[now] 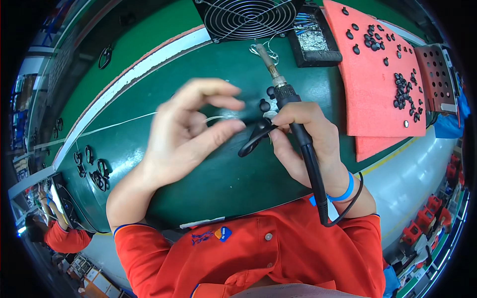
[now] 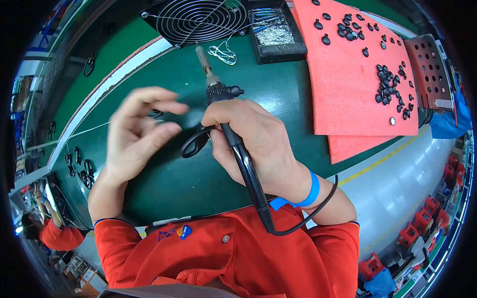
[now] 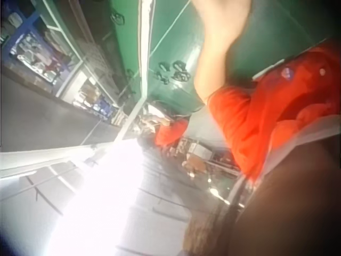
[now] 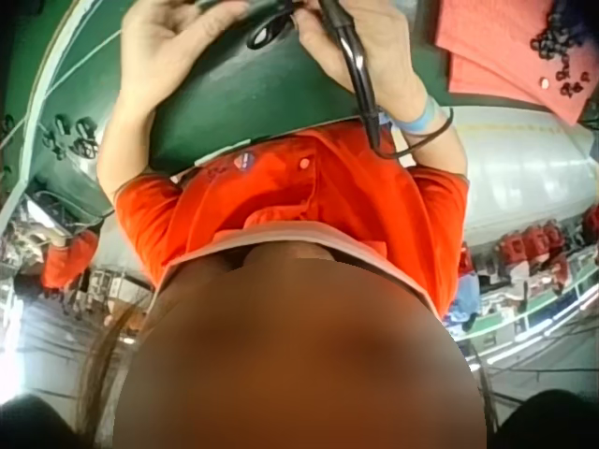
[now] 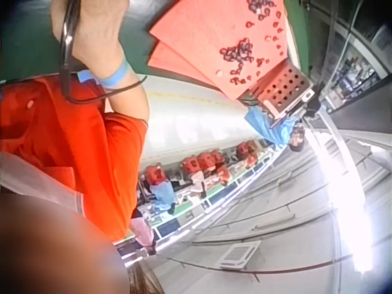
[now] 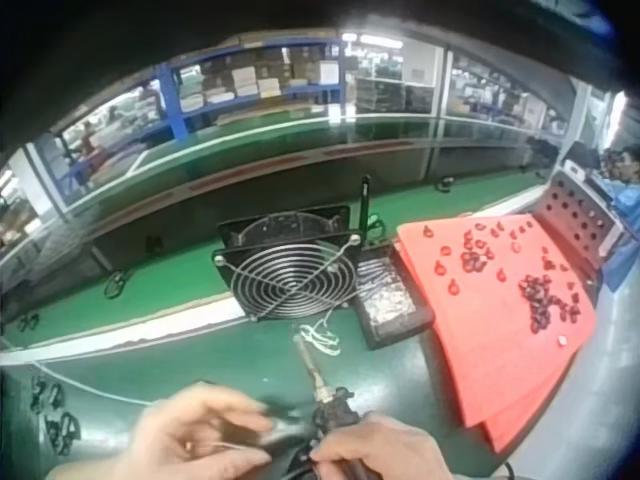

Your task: The person solders small electronic components onto a plastic assembly with a soldering iron, connecting them with wire.

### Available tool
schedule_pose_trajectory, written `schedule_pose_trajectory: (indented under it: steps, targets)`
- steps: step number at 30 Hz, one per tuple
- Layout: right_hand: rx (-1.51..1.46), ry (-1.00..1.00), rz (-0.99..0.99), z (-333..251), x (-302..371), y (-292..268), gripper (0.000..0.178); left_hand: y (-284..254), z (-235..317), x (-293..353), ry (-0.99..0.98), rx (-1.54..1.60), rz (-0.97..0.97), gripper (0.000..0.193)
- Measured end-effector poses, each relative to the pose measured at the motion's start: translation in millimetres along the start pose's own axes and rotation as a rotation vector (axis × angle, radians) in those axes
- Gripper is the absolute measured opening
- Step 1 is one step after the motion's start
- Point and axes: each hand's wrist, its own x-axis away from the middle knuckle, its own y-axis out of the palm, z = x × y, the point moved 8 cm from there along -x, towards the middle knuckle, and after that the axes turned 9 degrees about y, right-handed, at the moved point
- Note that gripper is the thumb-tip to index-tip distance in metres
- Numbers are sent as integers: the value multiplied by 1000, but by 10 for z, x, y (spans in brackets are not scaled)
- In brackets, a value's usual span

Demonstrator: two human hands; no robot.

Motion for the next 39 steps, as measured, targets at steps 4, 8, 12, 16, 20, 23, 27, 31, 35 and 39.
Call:
schedule_pose_trajectory:
  steps: [4,8,12,16,20,23,27,31,35,39]
  targets:
    - [-16,-68,-58,-52,-15,63,29,300,-253,104,-118,333,-196,33]
    - [-37,-31,-44,-41,11,50,27,305,-257,103,-134,196,-216,29]
    - [-141,154,-151,103,35,88,30,221,-140,77,64,104,-60,24]
    - [-180,242,-154,198,76,96,34,212,-106,63,142,67,-33,25]
    - [-148,246,-133,186,62,80,33,235,-81,57,201,-73,-50,24]
    - [-76,193,-99,157,50,68,32,285,-103,81,254,-159,-61,24]
    - [104,-43,-73,20,51,84,33,306,-56,104,314,-222,-70,22]
    - [165,-10,46,81,45,-83,28,147,-236,123,40,-151,-13,22]
    - [54,-24,1,82,117,-173,20,181,-312,136,35,-79,43,24]
    - [70,-75,-100,64,243,-133,26,168,-313,128,32,-129,47,26]
